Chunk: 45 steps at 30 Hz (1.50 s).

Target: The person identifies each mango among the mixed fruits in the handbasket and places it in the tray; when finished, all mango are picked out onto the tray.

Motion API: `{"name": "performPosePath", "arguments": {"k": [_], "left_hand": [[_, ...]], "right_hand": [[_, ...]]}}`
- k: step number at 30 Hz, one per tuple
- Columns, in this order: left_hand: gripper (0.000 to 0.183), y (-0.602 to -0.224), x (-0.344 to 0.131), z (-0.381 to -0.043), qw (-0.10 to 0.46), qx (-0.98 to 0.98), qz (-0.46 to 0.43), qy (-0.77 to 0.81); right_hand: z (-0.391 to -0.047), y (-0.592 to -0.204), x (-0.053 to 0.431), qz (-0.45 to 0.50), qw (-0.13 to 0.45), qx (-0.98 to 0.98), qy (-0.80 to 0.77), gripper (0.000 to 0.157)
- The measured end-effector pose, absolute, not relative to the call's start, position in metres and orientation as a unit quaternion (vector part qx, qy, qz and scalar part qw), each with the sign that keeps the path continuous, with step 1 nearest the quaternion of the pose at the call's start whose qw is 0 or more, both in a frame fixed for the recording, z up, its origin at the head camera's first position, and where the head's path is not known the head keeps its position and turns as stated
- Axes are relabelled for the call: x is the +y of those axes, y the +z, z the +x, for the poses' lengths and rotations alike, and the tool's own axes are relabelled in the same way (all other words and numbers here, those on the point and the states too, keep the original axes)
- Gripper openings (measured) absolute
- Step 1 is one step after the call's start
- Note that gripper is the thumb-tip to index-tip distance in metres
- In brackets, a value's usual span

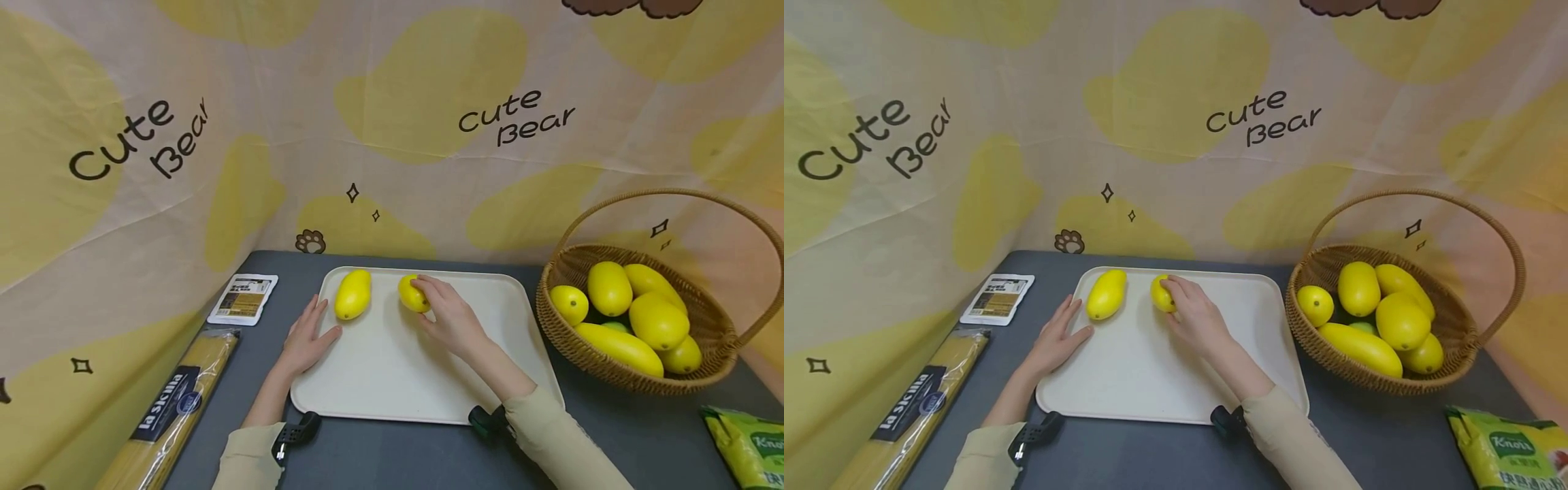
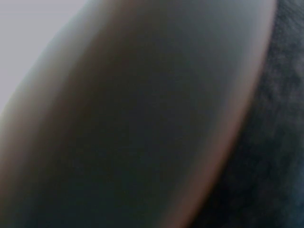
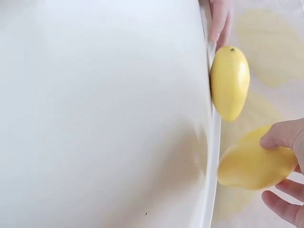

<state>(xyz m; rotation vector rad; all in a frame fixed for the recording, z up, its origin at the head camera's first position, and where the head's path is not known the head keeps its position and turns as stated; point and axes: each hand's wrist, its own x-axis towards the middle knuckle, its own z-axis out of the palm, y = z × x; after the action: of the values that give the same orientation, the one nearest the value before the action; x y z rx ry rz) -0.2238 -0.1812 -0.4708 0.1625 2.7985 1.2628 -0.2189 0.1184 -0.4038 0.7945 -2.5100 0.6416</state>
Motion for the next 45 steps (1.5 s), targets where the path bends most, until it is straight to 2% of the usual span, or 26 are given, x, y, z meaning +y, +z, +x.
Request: {"name": "performPosePath", "arguments": {"k": [7, 15, 20, 25, 33, 45], "left_hand": [[0.072, -0.471, -0.182, -0.223, 0.034, 0.908, 0.054, 0.413], [0.073, -0.471, -0.182, -0.223, 0.034, 0.907, 0.056, 0.415], [0.072, -0.473, -0.182, -0.223, 0.029, 0.907, 0.056, 0.417], [0.072, -0.472, -0.183, -0.223, 0.033, 0.907, 0.058, 0.415], [0.071, -0.47, -0.182, -0.222, 0.035, 0.909, 0.06, 0.411], [0.071, -0.471, -0.183, -0.223, 0.03, 0.911, 0.06, 0.408]], "right_hand": [[-0.23, -0.409, 0.117, 0.3, 0.192, -0.913, 0.197, 0.056], [-0.237, -0.417, 0.113, 0.358, 0.202, -0.892, 0.185, 0.052], [-0.237, -0.422, 0.112, 0.368, 0.167, -0.892, 0.201, 0.045], [-0.235, -0.425, 0.112, 0.358, 0.132, -0.9, 0.213, 0.045], [-0.234, -0.426, 0.111, 0.363, 0.151, -0.891, 0.227, 0.041], [-0.237, -0.426, 0.109, 0.357, 0.149, -0.897, 0.212, 0.046]]}}
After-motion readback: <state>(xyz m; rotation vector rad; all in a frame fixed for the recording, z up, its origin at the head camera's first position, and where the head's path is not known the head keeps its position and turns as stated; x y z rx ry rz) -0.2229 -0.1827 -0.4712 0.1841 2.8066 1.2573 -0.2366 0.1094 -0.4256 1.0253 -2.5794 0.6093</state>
